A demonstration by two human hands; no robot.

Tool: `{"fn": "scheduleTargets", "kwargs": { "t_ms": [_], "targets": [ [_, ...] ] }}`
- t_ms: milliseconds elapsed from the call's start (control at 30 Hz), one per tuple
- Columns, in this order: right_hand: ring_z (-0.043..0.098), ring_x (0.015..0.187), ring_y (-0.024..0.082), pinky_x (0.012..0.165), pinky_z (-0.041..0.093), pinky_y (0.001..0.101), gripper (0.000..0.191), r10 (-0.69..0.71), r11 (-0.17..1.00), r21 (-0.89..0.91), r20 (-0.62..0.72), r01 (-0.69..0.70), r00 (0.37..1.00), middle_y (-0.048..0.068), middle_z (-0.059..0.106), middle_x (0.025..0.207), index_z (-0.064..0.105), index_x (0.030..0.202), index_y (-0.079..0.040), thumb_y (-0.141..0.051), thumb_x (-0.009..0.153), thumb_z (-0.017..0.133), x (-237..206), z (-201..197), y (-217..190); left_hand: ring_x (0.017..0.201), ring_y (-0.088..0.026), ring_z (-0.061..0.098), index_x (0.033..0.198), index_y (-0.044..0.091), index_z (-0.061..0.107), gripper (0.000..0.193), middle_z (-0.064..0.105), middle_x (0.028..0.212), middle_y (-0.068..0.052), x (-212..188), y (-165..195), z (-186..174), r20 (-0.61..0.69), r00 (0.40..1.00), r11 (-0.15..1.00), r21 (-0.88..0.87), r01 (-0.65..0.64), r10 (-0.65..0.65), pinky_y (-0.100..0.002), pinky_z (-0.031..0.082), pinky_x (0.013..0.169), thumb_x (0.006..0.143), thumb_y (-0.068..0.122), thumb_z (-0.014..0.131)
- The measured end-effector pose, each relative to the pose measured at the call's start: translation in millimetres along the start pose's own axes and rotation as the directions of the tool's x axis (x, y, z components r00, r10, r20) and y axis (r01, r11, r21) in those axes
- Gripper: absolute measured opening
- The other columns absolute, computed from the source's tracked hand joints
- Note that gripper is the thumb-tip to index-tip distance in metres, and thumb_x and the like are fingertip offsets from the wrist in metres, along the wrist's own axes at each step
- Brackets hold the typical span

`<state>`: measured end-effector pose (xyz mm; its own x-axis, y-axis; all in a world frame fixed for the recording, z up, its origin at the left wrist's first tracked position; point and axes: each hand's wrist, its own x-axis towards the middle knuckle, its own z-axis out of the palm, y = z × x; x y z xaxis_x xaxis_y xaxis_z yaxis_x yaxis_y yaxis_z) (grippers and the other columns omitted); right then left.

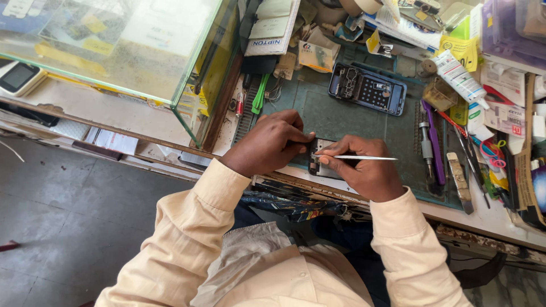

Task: The person uses a metal spudger to pry and separate components on the back of a disassembled mobile phone. They work along the edges and corners of the device, occasionally lifting the casing to inspect the interior.

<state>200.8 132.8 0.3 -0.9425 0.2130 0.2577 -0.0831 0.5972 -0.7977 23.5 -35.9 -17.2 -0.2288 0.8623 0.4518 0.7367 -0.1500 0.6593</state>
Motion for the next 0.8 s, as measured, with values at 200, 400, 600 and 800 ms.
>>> {"fn": "scheduleTargets", "kwargs": {
  "t_ms": [200, 400, 600, 800],
  "targets": [
    [0.077, 0.085, 0.015, 0.074, 0.061, 0.0290, 0.012, 0.049, 0.996, 0.070, 0.022, -0.050, 0.999, 0.013, 0.080, 0.094, 0.069, 0.088, 0.001, -0.007, 0.089, 0.078, -6.1, 1.2, -0.3, 0.086, -0.030, 0.065, 0.100, 0.006, 0.081, 0.018, 0.066, 0.090, -0.010, -2.5, 3.2, -0.3, -0.023, 0.999, 0.998, 0.049, -0.028, 0.029, -0.043, 0.049, 0.070, 0.083, 0.010, 0.080],
    [0.077, 0.083, 0.015, 0.073, 0.060, 0.0295, 0.013, 0.067, 0.997, 0.032, 0.024, -0.068, 0.997, 0.013, 0.080, 0.091, 0.069, 0.086, 0.000, -0.008, 0.088, 0.079, -5.5, 0.7, -1.5, 0.083, -0.027, 0.064, 0.093, 0.005, 0.082, 0.016, 0.066, 0.083, -0.010, -0.4, 6.3, 2.4, -0.041, 0.999, 0.998, 0.057, 0.016, -0.013, -0.044, 0.047, 0.067, 0.082, 0.016, 0.083],
    [0.077, 0.083, 0.015, 0.073, 0.060, 0.0296, 0.014, 0.063, 0.997, 0.043, 0.002, -0.063, 0.998, 0.013, 0.080, 0.091, 0.069, 0.085, 0.000, -0.009, 0.090, 0.079, -6.8, 2.0, -0.9, 0.080, -0.026, 0.064, 0.097, 0.006, 0.082, 0.020, 0.067, 0.081, -0.010, 0.6, 3.3, 4.8, -0.044, 0.999, 0.998, 0.053, 0.016, -0.014, -0.042, 0.050, 0.068, 0.081, 0.018, 0.083],
    [0.079, 0.083, 0.016, 0.071, 0.062, 0.0295, 0.013, 0.043, 0.999, 0.018, 0.023, -0.043, 0.999, 0.013, 0.080, 0.092, 0.069, 0.085, 0.000, -0.008, 0.088, 0.079, -5.1, 1.8, -2.7, 0.079, -0.025, 0.064, 0.099, 0.006, 0.082, 0.022, 0.067, 0.081, -0.009, 1.3, 3.0, 5.4, -0.041, 0.999, 0.998, 0.058, 0.030, -0.028, -0.041, 0.050, 0.067, 0.081, 0.019, 0.083]
  ]
}}
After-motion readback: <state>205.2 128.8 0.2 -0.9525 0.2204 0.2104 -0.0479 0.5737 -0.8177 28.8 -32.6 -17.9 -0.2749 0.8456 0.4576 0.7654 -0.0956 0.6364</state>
